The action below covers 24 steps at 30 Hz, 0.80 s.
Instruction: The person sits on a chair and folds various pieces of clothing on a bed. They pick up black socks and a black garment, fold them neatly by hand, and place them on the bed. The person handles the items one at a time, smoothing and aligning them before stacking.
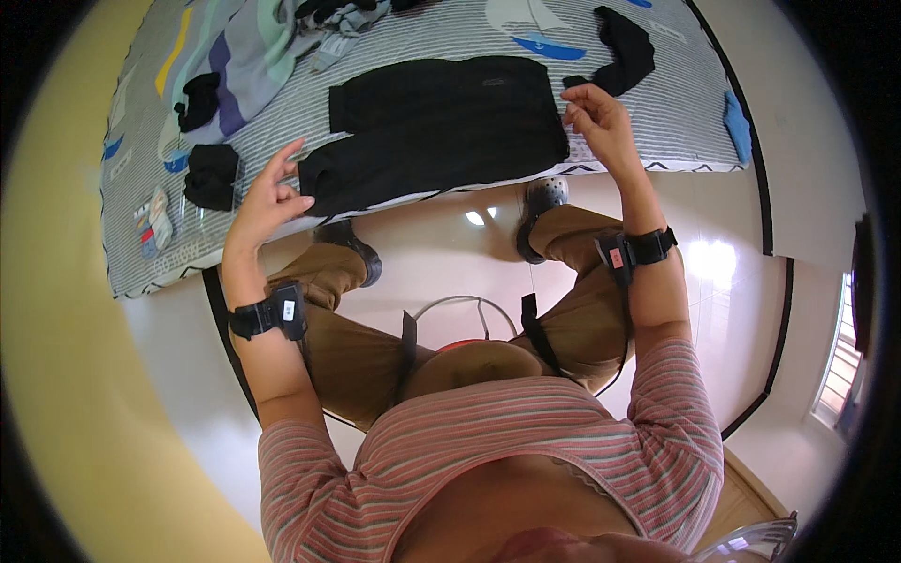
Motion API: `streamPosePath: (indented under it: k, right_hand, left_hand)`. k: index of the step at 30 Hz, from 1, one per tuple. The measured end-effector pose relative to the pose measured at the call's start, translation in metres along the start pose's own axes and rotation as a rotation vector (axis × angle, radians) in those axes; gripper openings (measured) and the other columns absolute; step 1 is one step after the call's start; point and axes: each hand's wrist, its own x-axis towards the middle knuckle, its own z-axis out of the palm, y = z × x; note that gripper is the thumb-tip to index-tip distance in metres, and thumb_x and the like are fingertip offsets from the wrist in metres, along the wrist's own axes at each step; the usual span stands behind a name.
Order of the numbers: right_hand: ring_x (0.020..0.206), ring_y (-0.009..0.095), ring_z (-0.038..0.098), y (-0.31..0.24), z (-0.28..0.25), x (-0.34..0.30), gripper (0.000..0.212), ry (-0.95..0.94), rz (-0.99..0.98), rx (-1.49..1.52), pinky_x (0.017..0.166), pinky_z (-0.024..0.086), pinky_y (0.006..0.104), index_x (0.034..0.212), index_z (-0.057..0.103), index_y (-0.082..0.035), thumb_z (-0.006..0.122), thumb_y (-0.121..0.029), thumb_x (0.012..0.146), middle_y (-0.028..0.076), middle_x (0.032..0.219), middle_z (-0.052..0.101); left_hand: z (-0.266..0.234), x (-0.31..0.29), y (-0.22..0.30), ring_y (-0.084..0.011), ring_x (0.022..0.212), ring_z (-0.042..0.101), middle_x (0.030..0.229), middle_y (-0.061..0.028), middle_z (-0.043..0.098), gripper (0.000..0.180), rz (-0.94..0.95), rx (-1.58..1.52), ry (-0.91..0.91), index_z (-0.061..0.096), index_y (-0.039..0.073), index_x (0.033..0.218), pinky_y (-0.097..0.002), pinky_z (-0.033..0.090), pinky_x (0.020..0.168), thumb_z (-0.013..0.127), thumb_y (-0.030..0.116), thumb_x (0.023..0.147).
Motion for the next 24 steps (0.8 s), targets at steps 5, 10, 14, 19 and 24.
streamPosePath:
  k: [5, 10, 14, 19, 24]
  right_hand:
    - [0.062, 0.006, 0.05, 0.002, -0.001, 0.002, 0.012, 0.192, -0.025, -0.108, 0.056, 0.04, 0.0192, 0.095, 0.059, -0.001, 0.054, -0.004, 0.084, 0.0, 0.073, 0.057]
    - [0.062, 0.011, 0.049, -0.015, 0.015, -0.001, 0.016, -0.012, -0.204, -0.425, 0.056, 0.041, 0.0235, 0.088, 0.061, -0.001, 0.066, -0.002, 0.072, 0.005, 0.068, 0.052]
    - [0.064, 0.018, 0.056, -0.004, 0.009, 0.003, 0.014, -0.075, -0.029, -0.398, 0.06, 0.045, 0.0284, 0.085, 0.064, -0.001, 0.065, -0.008, 0.073, 0.01, 0.071, 0.058]
    - [0.069, 0.022, 0.062, 0.015, -0.003, 0.028, 0.023, 0.136, 0.099, -0.291, 0.065, 0.047, 0.0301, 0.086, 0.065, -0.001, 0.063, -0.021, 0.076, 0.013, 0.076, 0.065]
    - [0.081, 0.03, 0.063, 0.013, 0.008, 0.053, 0.042, 0.033, 0.324, -0.566, 0.073, 0.048, 0.0371, 0.09, 0.066, -0.001, 0.062, -0.039, 0.074, 0.018, 0.085, 0.065]
  left_hand:
    - [-0.003, 0.011, -0.009, -0.0014, 0.064, 0.042, 0.096, 0.0006, 0.045, 0.047, 0.084, 0.063, 0.188, 0.052, 0.005, 0.119, -0.0157, 0.036, 0.062, 0.062, -0.002, 0.073]
    - [0.008, 0.016, -0.005, -0.0038, 0.066, 0.047, 0.091, -0.001, 0.048, 0.036, 0.143, 0.256, 0.097, 0.057, 0.002, 0.106, -0.018, 0.039, 0.061, 0.063, -0.003, 0.071]
    - [0.007, 0.019, -0.006, -0.0088, 0.061, 0.05, 0.088, -0.0058, 0.05, 0.037, 0.101, 0.382, 0.064, 0.059, 0.001, 0.101, -0.022, 0.042, 0.059, 0.066, -0.005, 0.065]
    - [-0.009, 0.036, 0.003, -0.0067, 0.077, 0.051, 0.093, -0.0014, 0.056, 0.026, 0.104, 0.202, 0.237, 0.057, 0.003, 0.108, -0.0208, 0.042, 0.07, 0.057, 0.012, 0.084]
    - [0.012, 0.075, 0.002, -0.0077, 0.078, 0.051, 0.09, -0.0012, 0.056, 0.036, 0.036, -0.023, 0.289, 0.052, 0.002, 0.115, -0.0207, 0.042, 0.069, 0.06, 0.016, 0.083]
